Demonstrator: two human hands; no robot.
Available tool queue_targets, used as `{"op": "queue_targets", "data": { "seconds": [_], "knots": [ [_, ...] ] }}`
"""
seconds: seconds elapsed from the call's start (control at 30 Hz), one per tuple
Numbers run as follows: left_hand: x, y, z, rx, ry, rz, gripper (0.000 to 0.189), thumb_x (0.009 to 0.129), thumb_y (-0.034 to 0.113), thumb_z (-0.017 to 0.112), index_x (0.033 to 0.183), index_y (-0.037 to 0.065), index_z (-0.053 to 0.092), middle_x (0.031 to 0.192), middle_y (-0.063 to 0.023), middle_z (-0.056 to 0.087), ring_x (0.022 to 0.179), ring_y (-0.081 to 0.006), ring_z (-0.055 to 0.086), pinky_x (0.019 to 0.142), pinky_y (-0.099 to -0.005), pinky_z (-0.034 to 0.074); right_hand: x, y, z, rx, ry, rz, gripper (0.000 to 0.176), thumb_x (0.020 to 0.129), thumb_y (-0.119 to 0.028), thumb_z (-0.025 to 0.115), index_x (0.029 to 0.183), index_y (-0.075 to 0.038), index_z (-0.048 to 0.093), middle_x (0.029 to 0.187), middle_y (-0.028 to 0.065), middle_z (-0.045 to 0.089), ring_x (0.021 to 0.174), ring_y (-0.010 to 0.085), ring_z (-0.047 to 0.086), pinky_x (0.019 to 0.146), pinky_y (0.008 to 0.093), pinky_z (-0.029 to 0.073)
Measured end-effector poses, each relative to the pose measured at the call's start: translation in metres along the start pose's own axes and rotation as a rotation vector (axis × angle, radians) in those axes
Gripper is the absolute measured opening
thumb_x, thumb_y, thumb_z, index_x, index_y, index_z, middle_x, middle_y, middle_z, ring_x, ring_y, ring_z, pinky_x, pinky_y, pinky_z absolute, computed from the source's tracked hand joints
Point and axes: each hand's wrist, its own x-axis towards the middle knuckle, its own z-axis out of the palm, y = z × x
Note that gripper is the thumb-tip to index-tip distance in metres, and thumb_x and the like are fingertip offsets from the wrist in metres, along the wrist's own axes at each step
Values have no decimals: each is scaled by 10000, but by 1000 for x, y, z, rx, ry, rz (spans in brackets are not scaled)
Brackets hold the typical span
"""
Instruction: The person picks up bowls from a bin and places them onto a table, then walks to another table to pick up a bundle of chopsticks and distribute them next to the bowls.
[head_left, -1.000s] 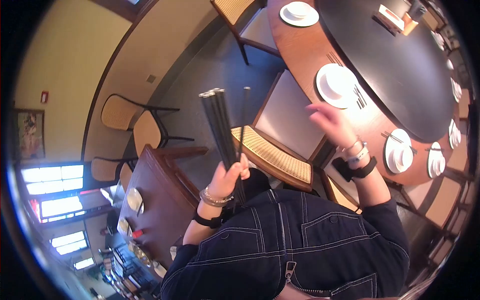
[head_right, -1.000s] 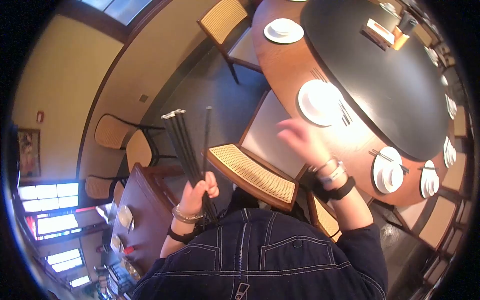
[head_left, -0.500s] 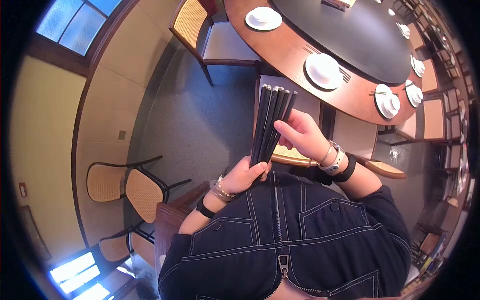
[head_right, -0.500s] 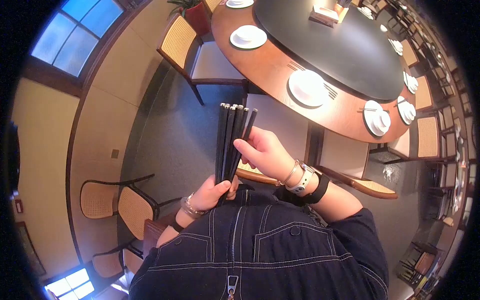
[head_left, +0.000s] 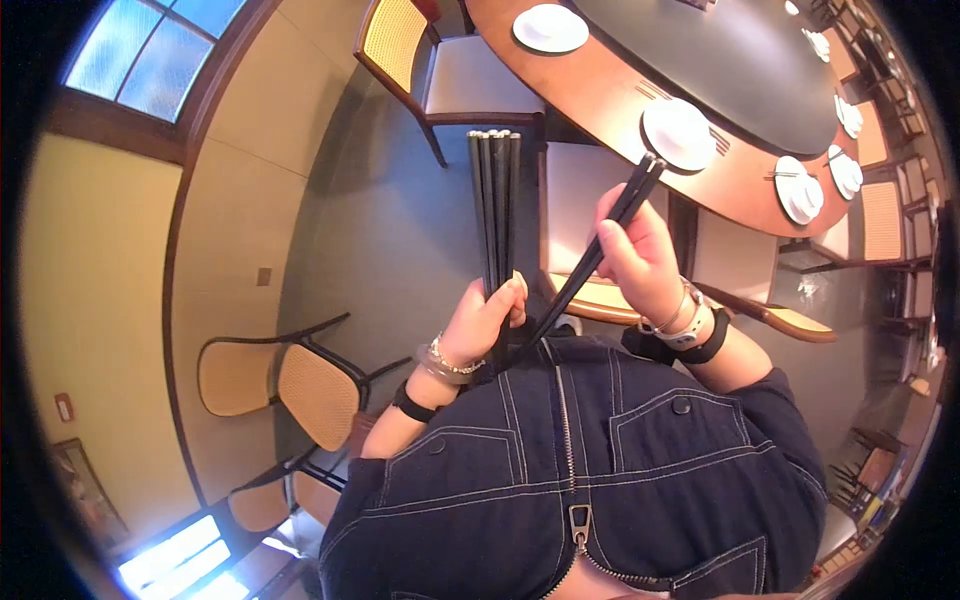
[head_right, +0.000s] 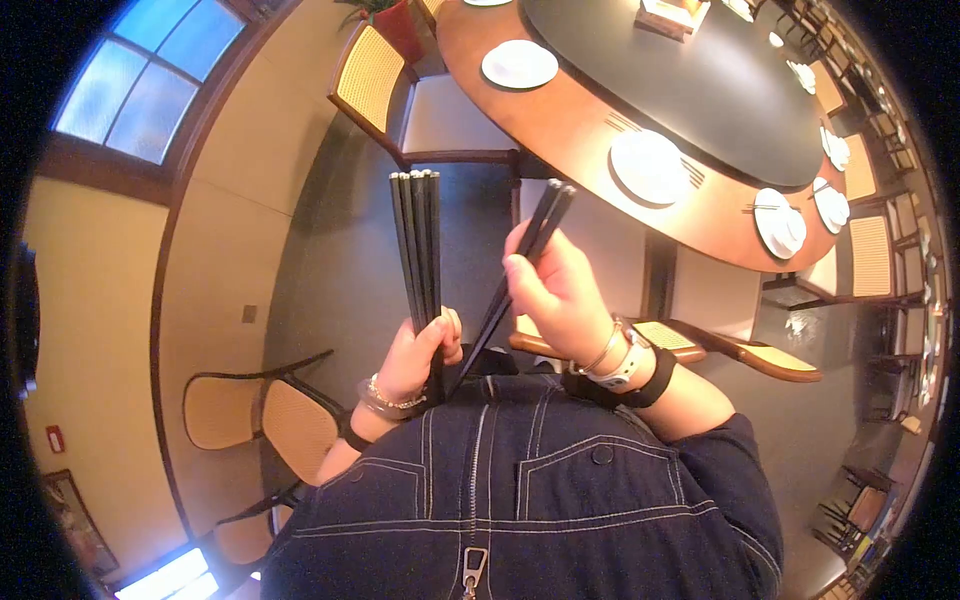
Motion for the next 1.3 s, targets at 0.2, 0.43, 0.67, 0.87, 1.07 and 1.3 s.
{"op": "queue_targets", "data": {
  "seconds": [0.2,0.43,0.67,0.87,1.07,1.3],
  "knots": [
    [24,20,-68,-182,-137,107,307,872,273,389,633,84,356,599,6,343,531,-93,342,631,-288,414,54,32,32,16,36,56,77,819,-119,463,844,-70,408,653,-32,407,479,31,385,435,172,359],
    [64,76,-198,-388,-496,72,313,865,276,374,613,98,323,598,13,312,522,-91,296,814,-378,360,150,90,97,-42,166,163,100,837,-176,463,791,-104,411,593,-49,389,447,26,353,403,154,304],
    [80,130,-288,-249,-581,95,318,850,290,409,613,95,326,607,14,311,533,-100,286,724,-292,357,235,92,188,-114,156,106,98,827,-155,466,819,-74,412,613,-32,416,482,44,419,443,185,378],
    [90,152,-326,-188,-583,32,312,843,270,431,618,68,352,604,-1,325,546,-105,282,523,-240,279,261,99,205,-295,318,-58,338,767,-128,560,1039,-41,378,807,23,454,611,83,463,550,228,421],
    [124,176,-337,-26,-697,-33,308,838,278,438,626,63,376,602,5,340,551,-101,293,521,-228,273,283,55,182,-1538,-205,-649,400,634,-254,647,981,-89,535,902,102,518,854,252,490,919,461,235],
    [198,183,-349,224,-678,-267,244,827,270,480,716,55,453,643,31,391,588,-74,340,548,-217,312,310,92,126,-1422,-572,-273,363,716,-196,503,1077,-213,534,671,47,547,599,222,562,508,334,446]
  ]
}}
